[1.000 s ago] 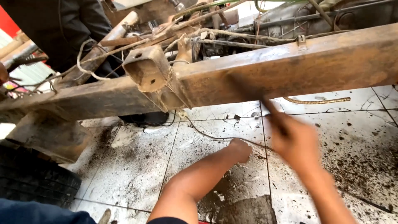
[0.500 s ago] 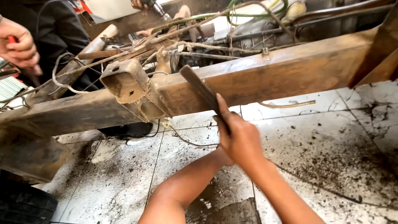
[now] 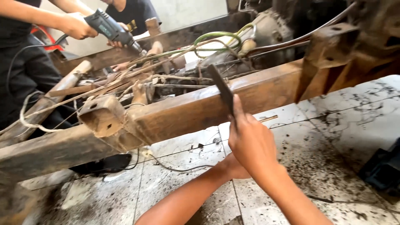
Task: The person scrapes dirt and rust from a vehicle chassis using a wire brush and a scraper.
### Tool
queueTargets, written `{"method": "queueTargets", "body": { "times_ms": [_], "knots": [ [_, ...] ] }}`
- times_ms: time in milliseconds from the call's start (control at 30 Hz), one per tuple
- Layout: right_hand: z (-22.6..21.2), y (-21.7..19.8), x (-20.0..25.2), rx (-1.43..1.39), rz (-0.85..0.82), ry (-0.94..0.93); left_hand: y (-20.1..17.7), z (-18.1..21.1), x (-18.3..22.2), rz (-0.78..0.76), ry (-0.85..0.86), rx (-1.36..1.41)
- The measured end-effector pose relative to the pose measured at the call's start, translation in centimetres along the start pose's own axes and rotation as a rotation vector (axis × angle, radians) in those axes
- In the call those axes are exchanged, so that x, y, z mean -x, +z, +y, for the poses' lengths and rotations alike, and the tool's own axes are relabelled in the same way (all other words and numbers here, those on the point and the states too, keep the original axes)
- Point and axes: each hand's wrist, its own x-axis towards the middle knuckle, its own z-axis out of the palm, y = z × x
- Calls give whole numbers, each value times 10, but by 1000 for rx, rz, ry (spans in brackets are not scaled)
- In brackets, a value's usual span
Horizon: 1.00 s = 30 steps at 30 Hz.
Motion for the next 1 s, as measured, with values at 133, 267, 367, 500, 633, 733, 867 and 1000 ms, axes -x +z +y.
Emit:
{"method": "queueTargets", "body": {
  "times_ms": [133, 267, 367, 500, 633, 733, 867, 1000],
  "knots": [
    [-31, -88, -41, 155, -485, 120, -5, 3, -31, 367, 351, -189],
    [1, -129, -82, 325, -712, 256, -89, 39, -18, 319, 264, -651],
    [-4, -143, -92, 643, -644, 287, -152, 51, 11, 556, 371, -791],
    [-23, -115, -79, 574, -720, 89, -214, 60, 49, 803, -66, -777],
    [-50, -111, -74, 469, -848, 13, -226, 22, 61, 276, -808, -755],
    [-21, -123, -105, 653, -887, 206, -211, 9, 57, 401, -778, -764],
    [-5, -109, -110, 858, -786, 151, -225, 41, 56, 280, -866, -734],
    [-14, -98, -99, 885, -760, 113, -226, 47, 55, 443, -795, -736]
  ]
}}
